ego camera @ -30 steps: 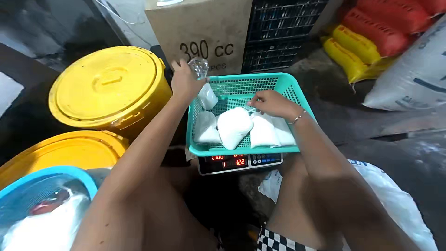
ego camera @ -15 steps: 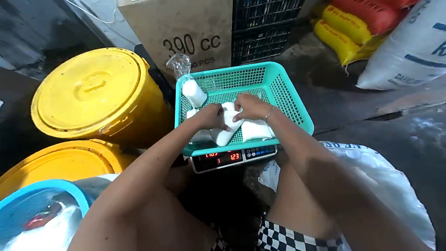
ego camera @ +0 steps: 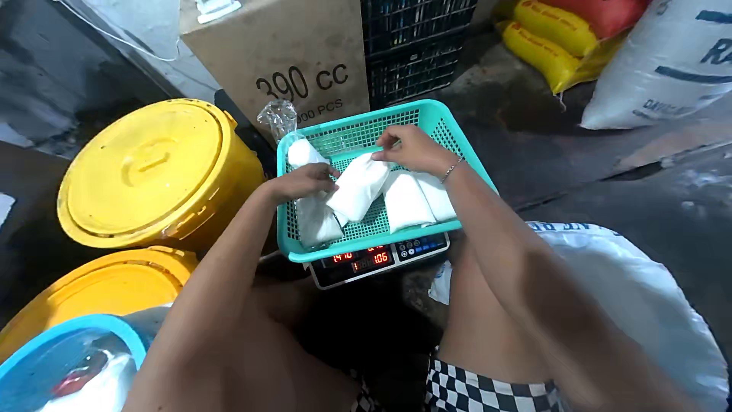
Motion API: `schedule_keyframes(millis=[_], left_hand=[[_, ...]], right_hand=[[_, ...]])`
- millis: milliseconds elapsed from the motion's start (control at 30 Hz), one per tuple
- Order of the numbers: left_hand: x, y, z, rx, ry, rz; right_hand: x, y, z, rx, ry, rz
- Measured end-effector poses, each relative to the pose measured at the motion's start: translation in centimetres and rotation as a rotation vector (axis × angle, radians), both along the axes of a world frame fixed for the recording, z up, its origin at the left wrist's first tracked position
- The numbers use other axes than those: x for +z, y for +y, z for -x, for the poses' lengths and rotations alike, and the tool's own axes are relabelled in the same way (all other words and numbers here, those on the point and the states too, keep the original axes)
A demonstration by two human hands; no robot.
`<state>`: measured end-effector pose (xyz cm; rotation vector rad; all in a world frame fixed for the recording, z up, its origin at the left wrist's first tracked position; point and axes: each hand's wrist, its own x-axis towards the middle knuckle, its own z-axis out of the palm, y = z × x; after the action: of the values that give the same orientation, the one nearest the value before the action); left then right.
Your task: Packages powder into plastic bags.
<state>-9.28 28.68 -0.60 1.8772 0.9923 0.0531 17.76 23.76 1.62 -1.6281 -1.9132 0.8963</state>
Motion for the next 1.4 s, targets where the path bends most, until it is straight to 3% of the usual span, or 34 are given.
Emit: schedule_keyframes(millis=[100, 267, 433, 667, 867, 1033, 1133, 1267, 1400], left_hand=[[-1.4, 0.8, -1.5, 0.052, 0.223, -0.196], [-2.7, 0.4, -4.4, 0.052, 0.397, -0.086], [-2.3, -0.7, -6.3, 0.093, 0.514, -0.042], [-1.3, -4.5, -8.9, 0.165, 0.616, -0.166], [-2.2, -5.1, -9.6, 0.253, 0.383, -0.037], [-1.8, -4.6, -8.7, 0.281, 0.242, -0.053], [-1.6, -3.2, -7.2, 0.426, 0.045, -0.008], [1.6, -2.7, -6.4, 0.659, -0.399, 0.066], [4.8, -4.3, -6.8, 0.64, -0.871, 0.129]], right_hand=[[-0.4, 0.3, -1.3, -0.127, -0.078, 0.024], [0.1, -0.4, -2.6, -0.277, 0.013, -0.001], [-1.0, -0.6, -2.8, -0.261, -0.103, 0.129], [-0.7, -0.6, -1.1, -0.249, -0.131, 0.109], [0.2, -0.8, 0.8, -0.375, -0.026, 0.041], [0.2, -0.6, 0.2, -0.487, 0.146, -0.192], [0.4, -0.9, 0.3, -0.544, 0.283, -0.273], [0.6, -2.0, 2.3, -0.321, 0.396, -0.096], [1.1, -2.9, 5.0, -0.078, 0.614, -0.043]])
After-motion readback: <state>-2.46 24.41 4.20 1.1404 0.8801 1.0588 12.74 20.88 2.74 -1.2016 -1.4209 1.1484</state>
